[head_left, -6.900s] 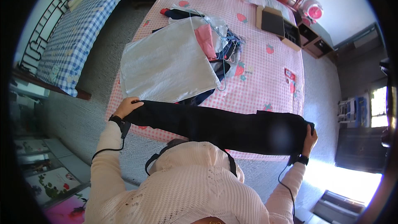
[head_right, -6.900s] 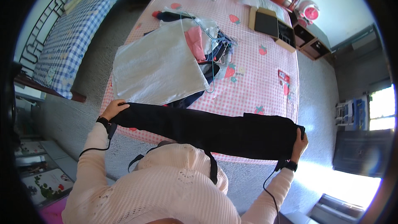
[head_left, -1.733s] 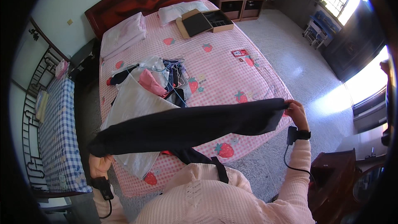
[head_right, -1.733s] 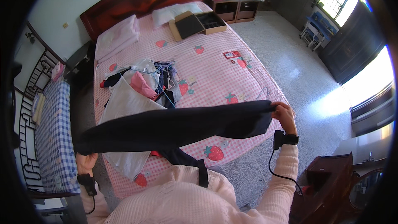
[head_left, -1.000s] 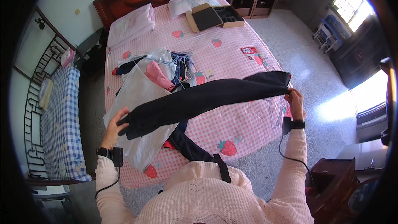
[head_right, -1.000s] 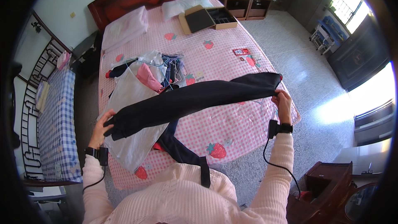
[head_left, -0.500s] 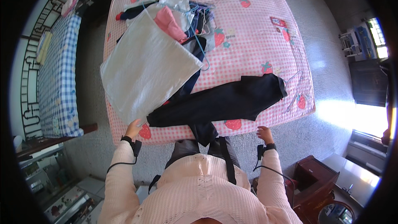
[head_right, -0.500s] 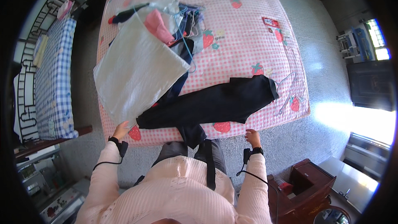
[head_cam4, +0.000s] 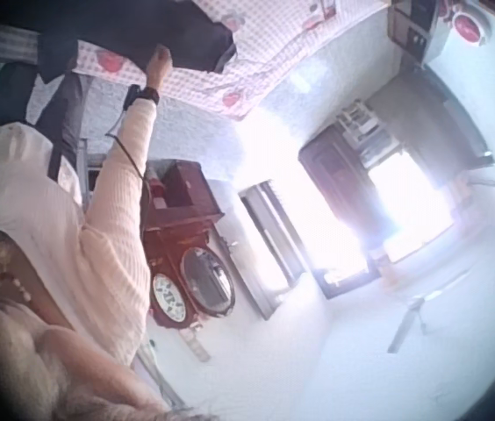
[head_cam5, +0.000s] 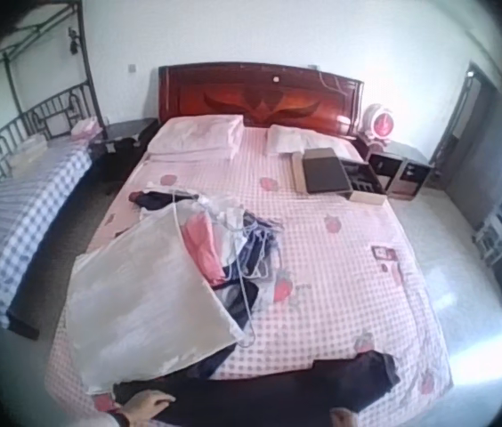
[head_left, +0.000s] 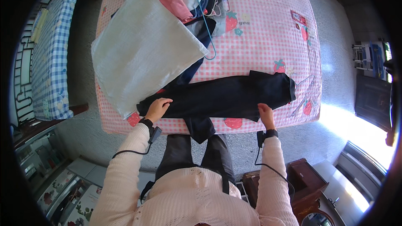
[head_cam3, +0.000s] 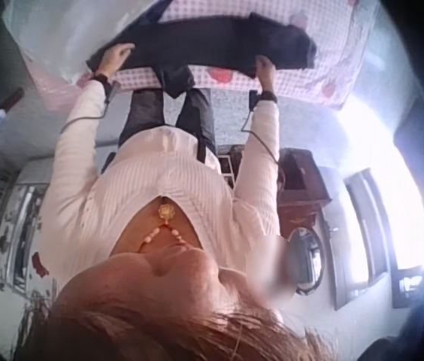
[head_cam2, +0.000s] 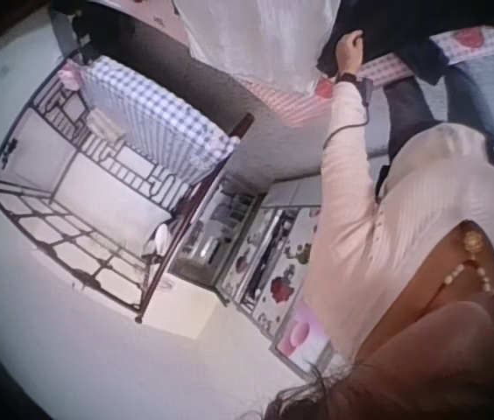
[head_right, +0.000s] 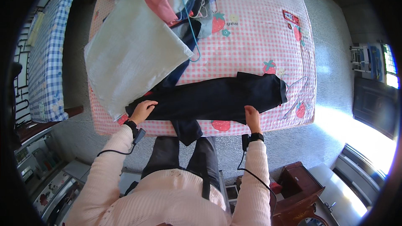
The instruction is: The person folds several pieces of clothing on a bed, including a black top and a pair of black pants. They also open a wardrobe to place a folded item inside.
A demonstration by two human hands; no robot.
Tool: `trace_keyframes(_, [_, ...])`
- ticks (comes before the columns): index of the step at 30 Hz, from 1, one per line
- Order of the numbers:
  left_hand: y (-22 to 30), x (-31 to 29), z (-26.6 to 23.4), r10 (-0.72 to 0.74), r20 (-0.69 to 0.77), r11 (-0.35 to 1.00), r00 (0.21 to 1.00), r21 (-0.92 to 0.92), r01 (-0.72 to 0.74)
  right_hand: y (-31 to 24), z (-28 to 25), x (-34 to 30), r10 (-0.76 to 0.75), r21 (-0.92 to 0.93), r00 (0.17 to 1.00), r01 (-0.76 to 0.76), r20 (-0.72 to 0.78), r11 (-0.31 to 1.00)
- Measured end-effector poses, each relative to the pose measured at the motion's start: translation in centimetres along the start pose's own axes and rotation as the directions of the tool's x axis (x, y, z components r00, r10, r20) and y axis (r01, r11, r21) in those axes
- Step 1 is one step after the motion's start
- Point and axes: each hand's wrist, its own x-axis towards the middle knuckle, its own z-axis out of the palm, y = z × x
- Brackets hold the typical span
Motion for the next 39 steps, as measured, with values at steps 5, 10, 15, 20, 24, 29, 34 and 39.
trace_keyframes(5, [-0.1, 4.3, 3.1, 0.009, -0.111, 1.000, 0.994, -0.002, -0.010, -0.9, -4.3, 8.3, -0.299, -0.275, 0.948, 0.261, -0.106, 0.925])
trace_keyframes(10, [-0.3, 7.1, 6.5, 0.018, -0.151, 0.991, 0.988, 0.130, 0.002, -3.9, -5.8, 15.4, -0.492, -0.563, 0.860, 0.475, 0.135, 0.676])
trace_keyframes(15, [-0.1, 8.5, 9.0, -0.036, -0.108, 0.963, 0.994, 0.261, 0.063, -5.8, -4.9, 17.9, -0.410, -0.654, 0.813, 0.579, 0.414, 0.487])
trace_keyframes(20, [0.2, 8.2, 9.3, 0.058, -0.063, 0.974, 0.996, 0.221, -0.042, -5.5, -5.3, 17.6, -0.400, -0.627, 0.767, 0.641, 0.502, 0.443])
trace_keyframes(24, [1.6, 5.9, 8.6, 0.079, 0.001, 0.991, 0.997, 0.109, -0.078, -5.0, -7.0, 16.2, -0.500, -0.512, 0.692, 0.722, 0.522, 0.465])
trace_keyframes(29, [3.6, 2.2, 8.1, 0.125, 0.028, 0.990, 0.992, 0.063, -0.127, -4.7, -8.6, 14.7, -0.546, -0.458, 0.607, 0.795, 0.577, 0.399])
trace_keyframes(34, [4.7, 0.2, 8.7, 0.144, 0.037, 0.987, 0.989, 0.068, -0.146, -4.3, -8.9, 12.5, -0.599, -0.572, 0.638, 0.748, 0.484, 0.335])
trace_keyframes(39, [4.4, 0.2, 9.0, 0.166, 0.006, 0.984, 0.986, 0.066, -0.166, -4.1, -8.2, 11.5, -0.556, -0.482, 0.664, 0.746, 0.499, 0.459])
